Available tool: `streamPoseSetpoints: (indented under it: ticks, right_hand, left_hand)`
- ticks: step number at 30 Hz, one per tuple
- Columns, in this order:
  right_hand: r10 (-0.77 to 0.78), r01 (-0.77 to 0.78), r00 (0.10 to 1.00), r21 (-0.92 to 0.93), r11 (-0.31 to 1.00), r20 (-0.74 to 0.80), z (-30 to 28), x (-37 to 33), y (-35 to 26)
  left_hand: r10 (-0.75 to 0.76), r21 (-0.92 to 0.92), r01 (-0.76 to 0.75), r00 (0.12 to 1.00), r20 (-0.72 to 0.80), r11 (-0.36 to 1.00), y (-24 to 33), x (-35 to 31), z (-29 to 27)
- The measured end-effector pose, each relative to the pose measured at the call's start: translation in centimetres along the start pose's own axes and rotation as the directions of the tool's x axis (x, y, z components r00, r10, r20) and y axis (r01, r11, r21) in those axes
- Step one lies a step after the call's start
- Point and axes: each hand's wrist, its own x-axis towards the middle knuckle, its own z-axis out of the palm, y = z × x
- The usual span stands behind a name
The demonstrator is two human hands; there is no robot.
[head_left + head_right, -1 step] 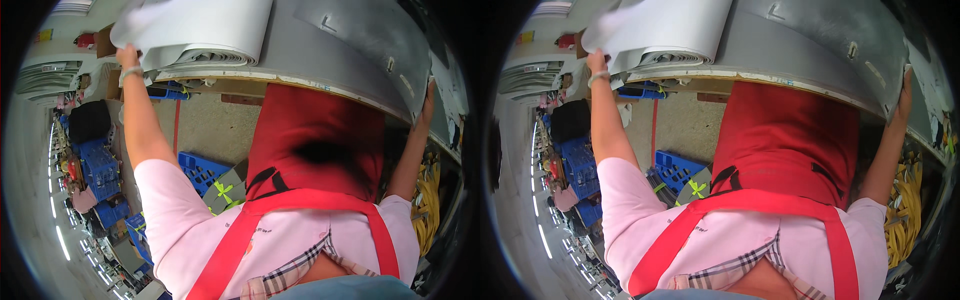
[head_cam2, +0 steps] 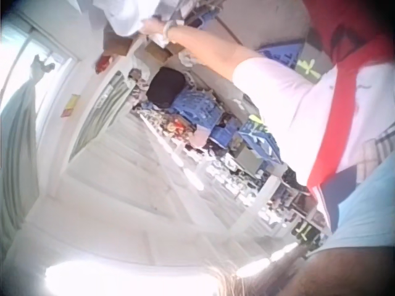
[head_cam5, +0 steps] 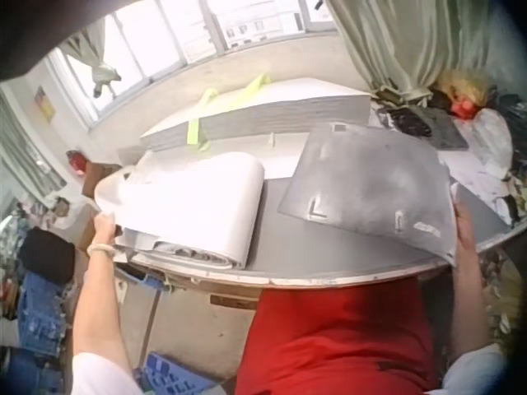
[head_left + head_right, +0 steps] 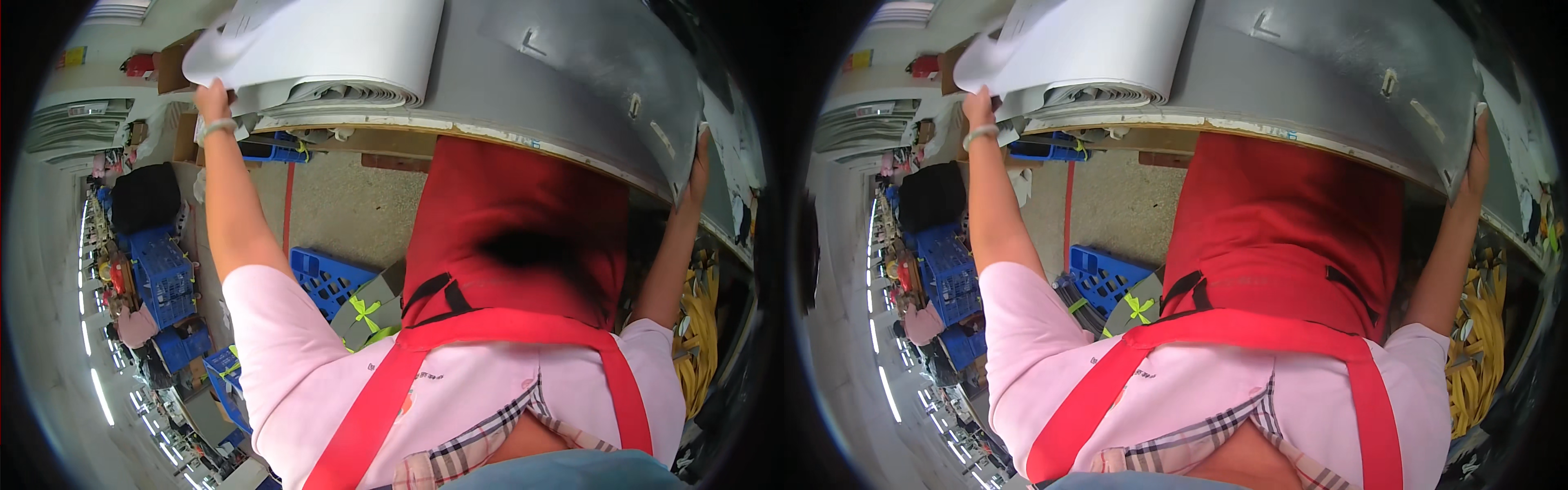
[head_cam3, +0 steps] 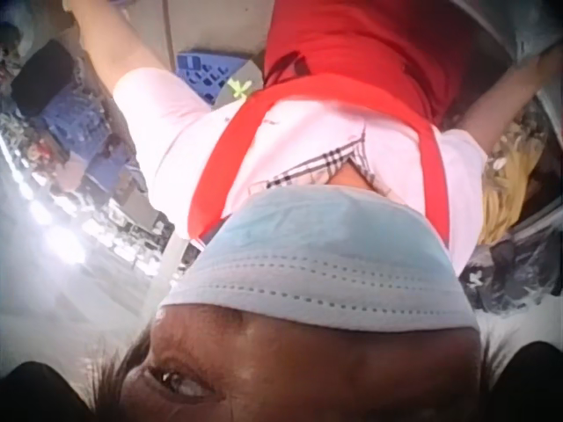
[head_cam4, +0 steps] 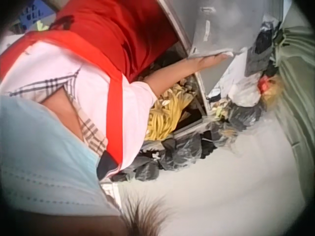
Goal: The person repeatedly wipes a flat gray surface with a small white cloth. They move the cloth back and forth across the surface, occasionally lifting it to reposition. The task continues throughout the clip with the same repetitive wiping motion.
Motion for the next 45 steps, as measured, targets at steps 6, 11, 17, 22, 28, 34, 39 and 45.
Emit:
streamPoseSetpoints:
  ticks: [6, 11, 17, 22, 28, 34, 39, 45]
  right_hand:
    - [0.116, -0.069, 0.977, -0.248, 0.966, 0.179, -0.3, 4.3, 0.3]
    - [0.028, 0.284, 0.933, -0.785, 0.551, 0.358, 1.9, 8.7, 1.7]
    - [0.042, 0.158, 0.981, -0.903, 0.4, 0.191, 2.7, 9.3, -0.1]
    - [0.012, 0.273, 0.959, -0.932, 0.237, 0.284, 3.6, 9.0, 0.1]
    - [0.021, 0.316, 0.943, -0.915, 0.252, 0.332, 2.7, 7.7, 0.3]
    - [0.018, 0.338, 0.934, -0.897, 0.283, 0.358, 3.0, 7.3, 1.0]
    - [0.018, 0.322, 0.939, -0.899, 0.298, 0.342, 3.4, 6.7, 1.1]
    - [0.009, 0.327, 0.94, -0.905, 0.274, 0.342, 3.1, 7.2, 1.3]
  left_hand:
    - [-0.266, 0.068, 0.276, 0.955, -0.13, 0.959, -4.1, -4.9, -3.0]
    - [0.252, 0.252, -0.271, 0.962, 0.104, 0.929, 3.6, -9.4, 0.6]
    - [0.384, -0.065, -0.542, 0.5, 0.776, 0.838, 20.1, -32.0, 15.0]
    - [0.561, -0.139, -0.771, 0.315, 0.766, 0.622, 17.2, -35.5, 21.4]
    - [0.465, -0.077, -0.746, 0.327, 0.823, 0.661, 16.3, -35.5, 21.9]
    - [0.504, -0.075, -0.754, 0.358, 0.786, 0.652, 15.5, -35.7, 21.8]
    - [0.511, -0.074, -0.759, 0.36, 0.781, 0.647, 15.3, -35.7, 21.7]
    - [0.559, -0.103, -0.789, 0.33, 0.761, 0.606, 15.5, -35.7, 21.6]
